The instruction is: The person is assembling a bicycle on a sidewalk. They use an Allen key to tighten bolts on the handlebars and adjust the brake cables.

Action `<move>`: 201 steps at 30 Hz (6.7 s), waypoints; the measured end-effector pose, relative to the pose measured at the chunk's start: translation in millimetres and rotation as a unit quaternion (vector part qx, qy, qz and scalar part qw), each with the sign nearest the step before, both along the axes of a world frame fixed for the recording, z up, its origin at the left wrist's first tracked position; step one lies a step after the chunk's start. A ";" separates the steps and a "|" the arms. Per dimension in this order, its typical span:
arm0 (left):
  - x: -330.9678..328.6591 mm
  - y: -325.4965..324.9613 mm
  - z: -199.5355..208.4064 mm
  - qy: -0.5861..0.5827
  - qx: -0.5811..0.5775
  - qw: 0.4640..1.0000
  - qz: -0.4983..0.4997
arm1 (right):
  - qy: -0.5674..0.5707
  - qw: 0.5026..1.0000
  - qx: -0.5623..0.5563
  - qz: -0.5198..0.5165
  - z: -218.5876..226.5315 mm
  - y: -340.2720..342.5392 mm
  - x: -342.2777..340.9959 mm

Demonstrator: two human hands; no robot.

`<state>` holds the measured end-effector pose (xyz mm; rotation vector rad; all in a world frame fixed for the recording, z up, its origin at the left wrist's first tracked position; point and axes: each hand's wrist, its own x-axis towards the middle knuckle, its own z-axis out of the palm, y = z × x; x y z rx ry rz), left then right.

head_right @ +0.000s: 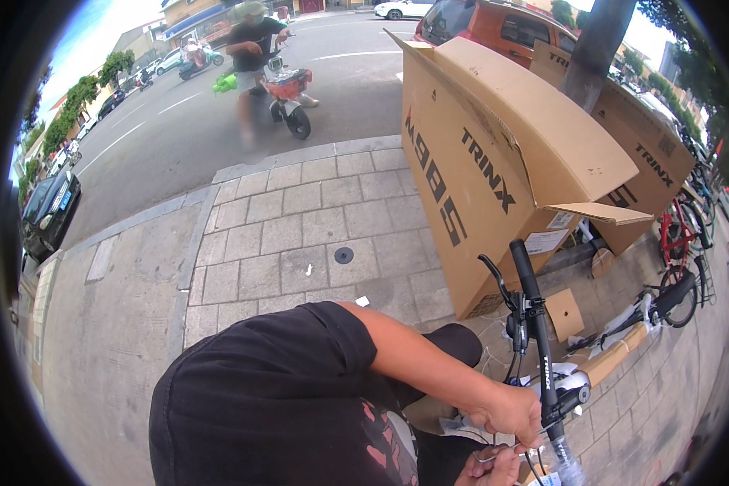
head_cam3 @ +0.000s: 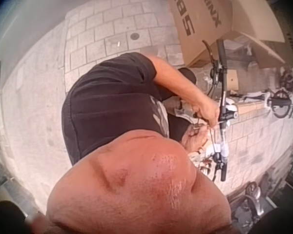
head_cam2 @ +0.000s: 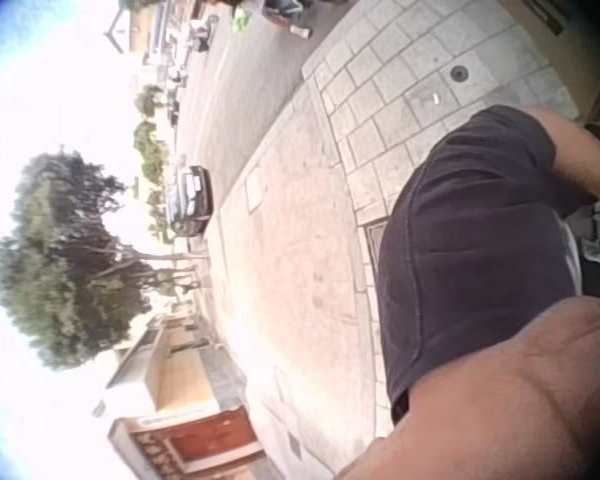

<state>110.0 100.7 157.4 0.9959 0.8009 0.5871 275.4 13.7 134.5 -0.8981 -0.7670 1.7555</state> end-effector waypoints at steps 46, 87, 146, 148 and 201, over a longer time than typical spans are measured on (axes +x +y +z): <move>12.3 7.3 -8.6 0.009 -0.014 0.999 0.036 | 0.157 0.985 -0.033 -0.063 -0.2 7.6 -12.6; -93.3 -102.1 185.3 -0.370 0.865 0.268 0.206 | -0.052 0.996 -0.017 0.064 -28.7 -3.3 -51.8; -230.4 -101.9 23.9 -0.597 0.199 0.731 0.265 | -0.068 0.954 0.111 0.270 3.5 11.6 -127.6; -226.6 -65.9 -23.2 -0.630 0.083 0.718 0.285 | -0.048 0.964 0.103 0.242 2.5 13.2 -132.8; -28.9 -55.3 -33.3 -0.227 -0.169 0.954 0.101 | -0.435 0.767 0.396 -0.255 -19.1 -0.9 -33.5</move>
